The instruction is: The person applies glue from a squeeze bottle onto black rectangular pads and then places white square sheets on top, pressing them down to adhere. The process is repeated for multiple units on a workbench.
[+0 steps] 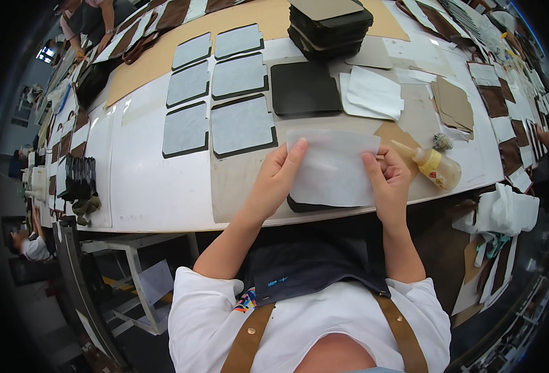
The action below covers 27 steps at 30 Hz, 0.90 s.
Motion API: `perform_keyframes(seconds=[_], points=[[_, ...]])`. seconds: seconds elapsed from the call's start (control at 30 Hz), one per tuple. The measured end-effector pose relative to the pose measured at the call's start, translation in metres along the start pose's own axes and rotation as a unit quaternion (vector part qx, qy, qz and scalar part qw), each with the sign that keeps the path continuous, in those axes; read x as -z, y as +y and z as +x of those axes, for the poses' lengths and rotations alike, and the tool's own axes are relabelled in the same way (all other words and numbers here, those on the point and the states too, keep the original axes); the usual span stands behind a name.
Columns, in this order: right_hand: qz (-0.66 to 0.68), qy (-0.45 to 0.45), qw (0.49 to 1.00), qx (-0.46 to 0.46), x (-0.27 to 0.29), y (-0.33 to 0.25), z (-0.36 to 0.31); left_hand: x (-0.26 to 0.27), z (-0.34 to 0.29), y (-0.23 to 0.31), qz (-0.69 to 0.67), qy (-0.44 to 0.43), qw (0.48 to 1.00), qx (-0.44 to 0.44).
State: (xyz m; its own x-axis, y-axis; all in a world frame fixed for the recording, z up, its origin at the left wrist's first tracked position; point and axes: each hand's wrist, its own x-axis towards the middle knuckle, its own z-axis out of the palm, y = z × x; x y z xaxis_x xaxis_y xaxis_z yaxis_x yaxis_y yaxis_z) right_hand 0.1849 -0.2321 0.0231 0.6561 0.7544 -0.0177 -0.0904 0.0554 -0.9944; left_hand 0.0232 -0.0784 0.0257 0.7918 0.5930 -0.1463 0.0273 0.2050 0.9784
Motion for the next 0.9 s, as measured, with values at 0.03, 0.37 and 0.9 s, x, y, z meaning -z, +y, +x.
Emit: perform_keyframes(seconds=[0.03, 0.37, 0.9], points=[[0.012, -0.004, 1.0, -0.006, -0.003, -0.001, -0.002, -0.001, -0.001, -0.001, 0.029, 0.014, 0.999, -0.023], [-0.072, -0.001, 0.997, -0.03, 0.005, 0.012, -0.004, 0.002, -0.035, -0.011, 0.171, 0.047, 0.984, -0.034], [-0.311, 0.041, 0.945, 0.096, -0.021, 0.017, 0.01, 0.008, -0.032, -0.031, 0.41, 0.149, 0.893, -0.112]])
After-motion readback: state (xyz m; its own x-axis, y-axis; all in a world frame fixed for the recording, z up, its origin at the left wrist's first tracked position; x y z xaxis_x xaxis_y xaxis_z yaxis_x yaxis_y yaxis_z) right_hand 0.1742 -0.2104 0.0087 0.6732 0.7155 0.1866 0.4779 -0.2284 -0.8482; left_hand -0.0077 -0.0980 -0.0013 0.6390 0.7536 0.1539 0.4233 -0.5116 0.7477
